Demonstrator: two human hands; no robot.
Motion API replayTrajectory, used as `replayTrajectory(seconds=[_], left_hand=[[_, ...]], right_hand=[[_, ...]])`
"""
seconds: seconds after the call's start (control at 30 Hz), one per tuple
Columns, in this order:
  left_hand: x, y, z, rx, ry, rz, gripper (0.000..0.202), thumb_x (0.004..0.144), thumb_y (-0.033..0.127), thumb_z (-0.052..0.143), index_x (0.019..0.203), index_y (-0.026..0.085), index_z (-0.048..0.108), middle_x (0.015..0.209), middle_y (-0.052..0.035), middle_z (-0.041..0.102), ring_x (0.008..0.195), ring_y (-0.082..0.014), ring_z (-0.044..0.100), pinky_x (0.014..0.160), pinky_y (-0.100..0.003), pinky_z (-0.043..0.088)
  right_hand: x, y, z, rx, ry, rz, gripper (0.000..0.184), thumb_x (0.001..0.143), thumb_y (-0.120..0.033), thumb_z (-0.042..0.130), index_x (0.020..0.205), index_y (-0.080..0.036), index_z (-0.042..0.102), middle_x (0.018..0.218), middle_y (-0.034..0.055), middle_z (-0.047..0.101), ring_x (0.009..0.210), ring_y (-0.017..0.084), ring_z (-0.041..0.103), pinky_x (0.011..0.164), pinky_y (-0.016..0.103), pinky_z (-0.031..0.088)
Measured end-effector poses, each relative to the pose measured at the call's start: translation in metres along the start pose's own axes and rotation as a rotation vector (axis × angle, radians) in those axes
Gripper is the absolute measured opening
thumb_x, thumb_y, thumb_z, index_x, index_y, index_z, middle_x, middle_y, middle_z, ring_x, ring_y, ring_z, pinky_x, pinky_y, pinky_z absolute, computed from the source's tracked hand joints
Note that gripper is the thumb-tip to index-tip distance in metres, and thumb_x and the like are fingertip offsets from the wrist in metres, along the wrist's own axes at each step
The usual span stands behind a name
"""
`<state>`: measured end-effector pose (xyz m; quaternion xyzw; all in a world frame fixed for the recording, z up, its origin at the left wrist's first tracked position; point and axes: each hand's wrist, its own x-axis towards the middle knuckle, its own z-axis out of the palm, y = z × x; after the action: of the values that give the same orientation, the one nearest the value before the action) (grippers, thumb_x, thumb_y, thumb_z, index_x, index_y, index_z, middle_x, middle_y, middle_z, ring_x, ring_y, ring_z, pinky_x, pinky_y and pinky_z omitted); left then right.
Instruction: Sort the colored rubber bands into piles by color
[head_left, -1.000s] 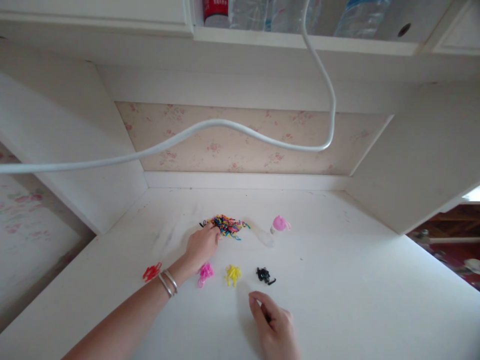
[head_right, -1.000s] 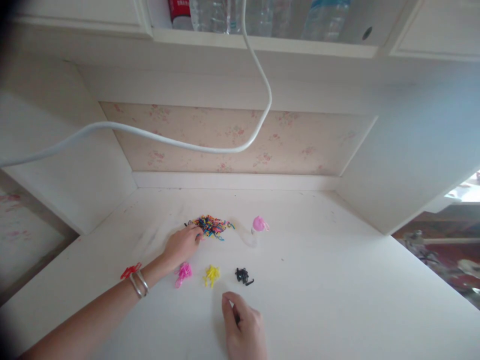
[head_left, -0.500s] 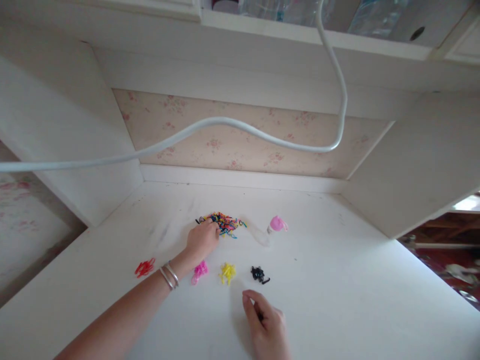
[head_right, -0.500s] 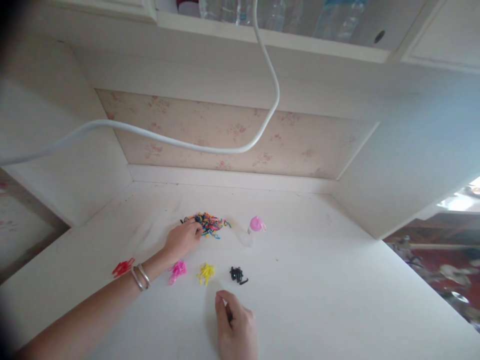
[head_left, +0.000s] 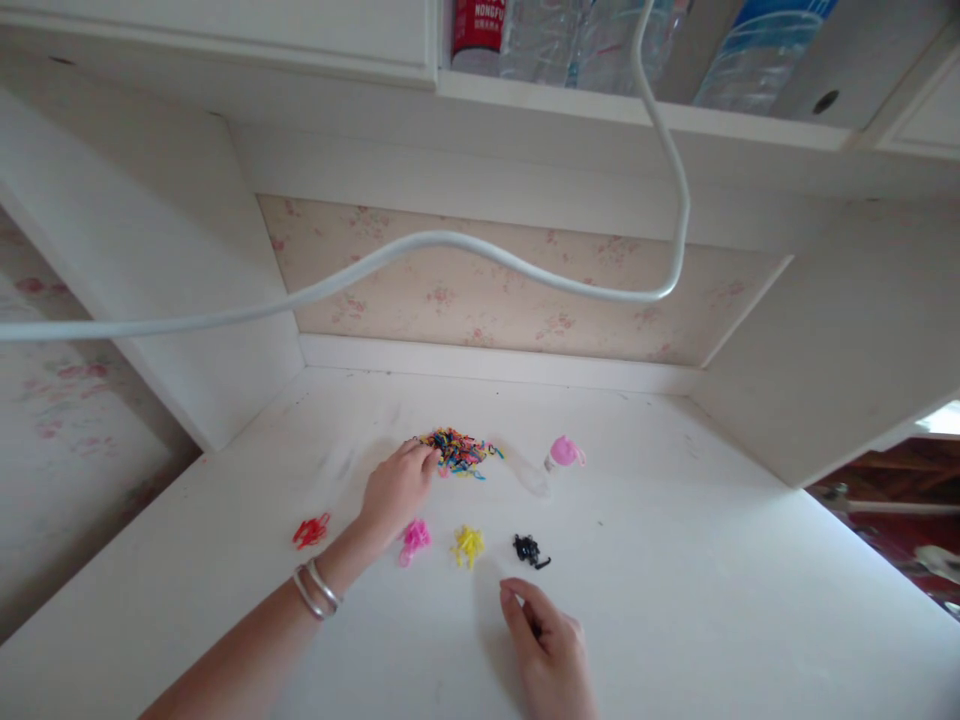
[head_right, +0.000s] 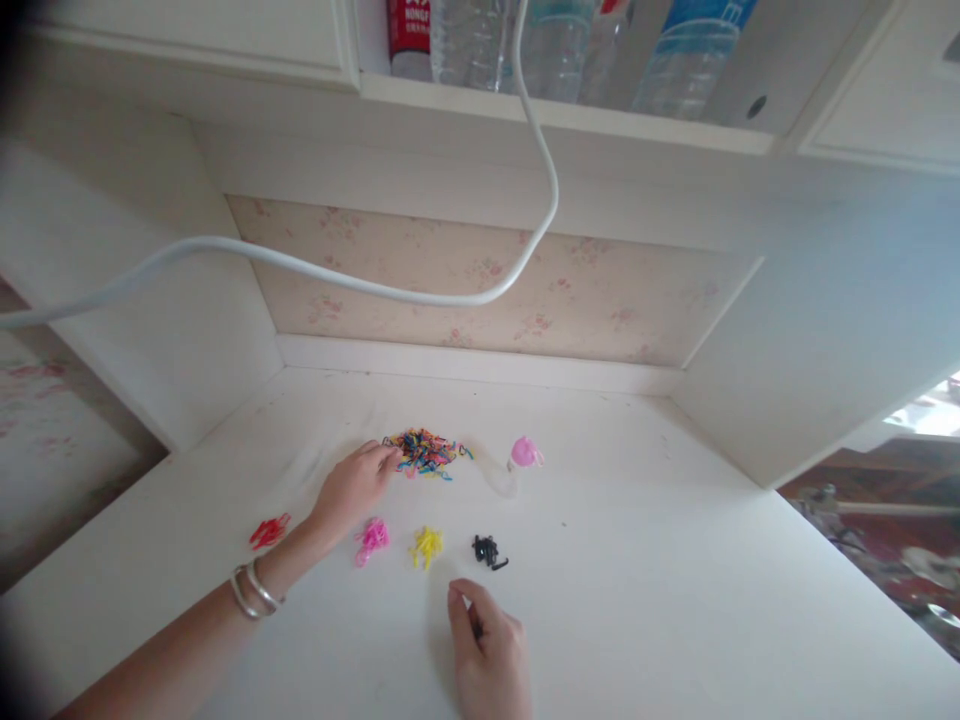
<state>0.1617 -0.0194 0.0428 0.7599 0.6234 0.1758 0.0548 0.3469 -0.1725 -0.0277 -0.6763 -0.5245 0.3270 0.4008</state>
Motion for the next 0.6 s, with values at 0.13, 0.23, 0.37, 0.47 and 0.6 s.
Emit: replayTrajectory(seconds=[0.13, 0.23, 0.37, 0.47, 0.6], left_hand=[[-0.044, 0.02, 0.004, -0.029, -0.005, 0.094, 0.033, 0.095, 0.038, 0.034, 0.09, 0.026, 0.064, 0.096, -0.0001, 0.064, 0.08, -0.0132, 0.063, 0.067, -0.022, 0.041], [-0.072, 0.034, 0.017, -0.013, -0.039, 0.143, 0.03, 0.095, 0.034, 0.037, 0.089, 0.028, 0.065, 0.088, 0.0017, 0.064, 0.072, -0.012, 0.063, 0.063, -0.023, 0.041], [-0.085, 0.043, 0.028, 0.032, -0.042, 0.166, 0.027, 0.093, 0.031, 0.041, 0.086, 0.025, 0.066, 0.083, 0.0007, 0.064, 0.068, -0.013, 0.064, 0.055, -0.022, 0.039], [-0.091, 0.041, 0.023, -0.003, -0.011, 0.176, 0.023, 0.093, 0.032, 0.043, 0.093, 0.027, 0.066, 0.084, 0.0009, 0.065, 0.068, -0.0139, 0.064, 0.053, -0.022, 0.04], [-0.116, 0.015, 0.012, -0.194, 0.052, 0.161, 0.025, 0.093, 0.034, 0.04, 0.094, 0.028, 0.065, 0.09, 0.0006, 0.067, 0.071, -0.0126, 0.064, 0.061, -0.021, 0.044]], right_hand=[[0.0, 0.001, 0.001, 0.008, -0.013, -0.004, 0.046, 0.085, -0.056, 0.045, 0.091, -0.017, 0.069, 0.052, -0.0038, 0.041, 0.049, 0.011, 0.034, 0.047, 0.022, 0.025], [-0.002, -0.001, 0.001, 0.012, -0.009, -0.008, 0.044, 0.085, -0.055, 0.045, 0.09, -0.018, 0.069, 0.053, -0.0033, 0.045, 0.049, 0.011, 0.036, 0.047, 0.021, 0.026], [-0.004, -0.004, 0.0, -0.001, 0.0, -0.012, 0.043, 0.086, -0.054, 0.046, 0.091, -0.018, 0.069, 0.052, -0.0037, 0.044, 0.049, 0.011, 0.037, 0.047, 0.021, 0.027], [-0.005, -0.004, -0.001, -0.011, -0.001, -0.027, 0.043, 0.087, -0.053, 0.045, 0.093, -0.017, 0.069, 0.053, -0.0035, 0.046, 0.049, 0.011, 0.038, 0.047, 0.021, 0.027], [-0.005, 0.001, 0.0, -0.062, -0.008, -0.047, 0.045, 0.088, -0.054, 0.043, 0.093, -0.018, 0.069, 0.053, -0.0025, 0.049, 0.048, 0.011, 0.04, 0.046, 0.021, 0.028]])
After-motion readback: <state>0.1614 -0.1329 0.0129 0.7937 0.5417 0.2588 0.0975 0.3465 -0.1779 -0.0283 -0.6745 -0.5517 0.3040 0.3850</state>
